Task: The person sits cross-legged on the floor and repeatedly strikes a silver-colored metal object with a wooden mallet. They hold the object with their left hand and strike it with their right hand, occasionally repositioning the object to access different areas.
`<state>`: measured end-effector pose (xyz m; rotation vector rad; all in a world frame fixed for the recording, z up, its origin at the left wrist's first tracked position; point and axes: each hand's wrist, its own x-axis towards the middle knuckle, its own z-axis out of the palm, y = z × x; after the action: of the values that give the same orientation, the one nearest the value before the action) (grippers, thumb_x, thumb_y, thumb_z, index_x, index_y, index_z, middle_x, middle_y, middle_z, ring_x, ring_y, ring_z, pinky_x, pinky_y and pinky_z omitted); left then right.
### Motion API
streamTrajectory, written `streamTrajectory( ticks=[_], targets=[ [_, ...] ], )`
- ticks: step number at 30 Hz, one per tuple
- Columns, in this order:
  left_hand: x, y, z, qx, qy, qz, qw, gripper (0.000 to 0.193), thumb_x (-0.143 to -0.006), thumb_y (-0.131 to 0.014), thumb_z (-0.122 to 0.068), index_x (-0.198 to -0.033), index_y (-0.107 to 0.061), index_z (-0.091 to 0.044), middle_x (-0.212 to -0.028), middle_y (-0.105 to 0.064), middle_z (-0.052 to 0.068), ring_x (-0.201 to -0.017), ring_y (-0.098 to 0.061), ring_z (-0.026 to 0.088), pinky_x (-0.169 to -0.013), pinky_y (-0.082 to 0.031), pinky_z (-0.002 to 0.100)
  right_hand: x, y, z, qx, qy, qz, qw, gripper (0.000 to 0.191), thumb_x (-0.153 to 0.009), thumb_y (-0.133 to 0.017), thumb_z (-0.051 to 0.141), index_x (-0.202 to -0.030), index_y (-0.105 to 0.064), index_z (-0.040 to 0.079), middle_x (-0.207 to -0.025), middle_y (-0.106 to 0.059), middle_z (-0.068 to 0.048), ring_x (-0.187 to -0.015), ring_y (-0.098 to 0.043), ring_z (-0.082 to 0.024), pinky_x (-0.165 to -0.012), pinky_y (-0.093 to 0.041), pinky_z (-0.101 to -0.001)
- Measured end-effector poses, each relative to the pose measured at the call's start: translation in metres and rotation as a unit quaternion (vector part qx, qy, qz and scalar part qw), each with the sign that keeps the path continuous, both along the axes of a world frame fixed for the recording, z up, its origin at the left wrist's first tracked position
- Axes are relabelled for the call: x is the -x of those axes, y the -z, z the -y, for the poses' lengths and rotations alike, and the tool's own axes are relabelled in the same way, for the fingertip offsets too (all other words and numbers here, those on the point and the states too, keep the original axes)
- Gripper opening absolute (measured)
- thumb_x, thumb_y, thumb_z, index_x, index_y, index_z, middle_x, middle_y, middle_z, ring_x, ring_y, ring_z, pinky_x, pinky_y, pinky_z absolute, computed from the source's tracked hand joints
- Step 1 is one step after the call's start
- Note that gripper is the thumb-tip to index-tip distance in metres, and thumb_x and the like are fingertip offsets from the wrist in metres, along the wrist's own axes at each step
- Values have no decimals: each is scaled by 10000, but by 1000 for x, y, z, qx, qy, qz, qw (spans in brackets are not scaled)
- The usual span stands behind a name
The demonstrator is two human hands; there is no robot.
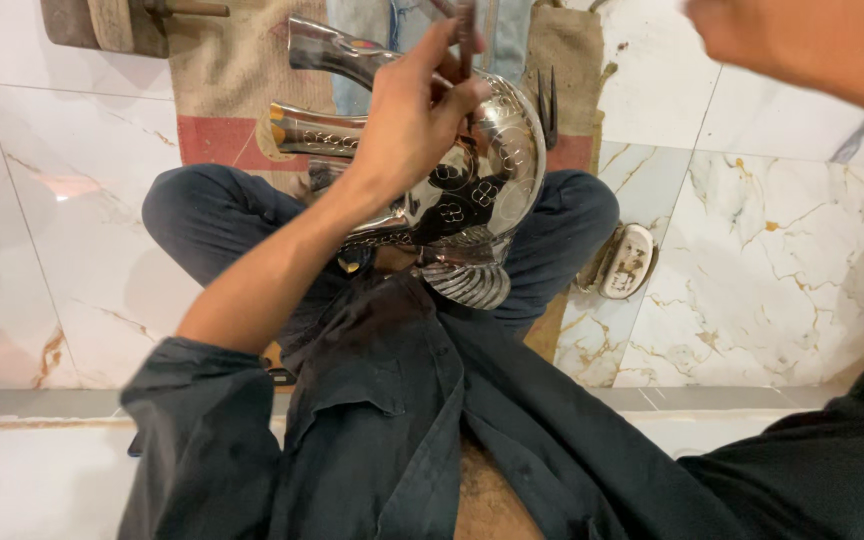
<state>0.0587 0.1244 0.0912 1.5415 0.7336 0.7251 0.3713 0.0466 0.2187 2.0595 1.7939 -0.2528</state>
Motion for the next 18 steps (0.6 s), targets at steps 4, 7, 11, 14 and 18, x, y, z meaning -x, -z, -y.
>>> streamTrajectory(
  ticks=[4, 7, 11, 14, 18],
  targets=[
    [-2, 1, 19, 47, -85, -4, 995, 274, -1025, -699, -55, -1258, -557, -32, -851, -739, 62, -701, -692, 112, -626, -561, 264, -4, 4, 1, 7, 2, 2, 1000, 430, -1083, -722, 448, -1170, -715, 26, -893, -748, -193, -701, -713, -333, -638, -560, -430],
    [-3, 2, 33, 44, -132, -2, 990, 245, -1047, -674, -53, -1254, -548, -22, -838, -682, 64, -715, -683, 115, -625, -556, 258, -5, 6, 2, 9, 3, 1, 1000, 436, -1083, -717, 449, -1169, -715, 22, -889, -748, -197, -699, -712, -336, -637, -559, -432],
    [-5, 5, 42, 8, -160, 21, 987, 224, -1084, -655, -68, -1250, -514, -16, -961, -724, 59, -832, -744, 117, -696, -610, 248, -7, 9, 5, 11, 6, 2, 1000, 444, -1083, -712, 451, -1167, -716, 16, -882, -746, -204, -696, -711, -341, -636, -558, -435],
    [-7, 5, 45, 6, -161, 7, 987, 224, -1075, -659, -78, -1236, -517, -13, -925, -705, 69, -806, -721, 138, -679, -585, 260, -7, 11, 8, 14, 8, 2, 1000, 449, -1084, -707, 453, -1166, -717, 11, -877, -745, -209, -693, -710, -345, -636, -557, -437],
    [-9, 6, 45, -29, -158, -14, 987, 227, -1067, -675, -85, -1224, -527, -14, -899, -707, 67, -785, -714, 155, -697, -571, 278, -8, 12, 11, 13, 8, 4, 1000, 457, -1084, -702, 455, -1165, -717, 5, -870, -744, -215, -690, -709, -350, -635, -556, -440]
  ],
)
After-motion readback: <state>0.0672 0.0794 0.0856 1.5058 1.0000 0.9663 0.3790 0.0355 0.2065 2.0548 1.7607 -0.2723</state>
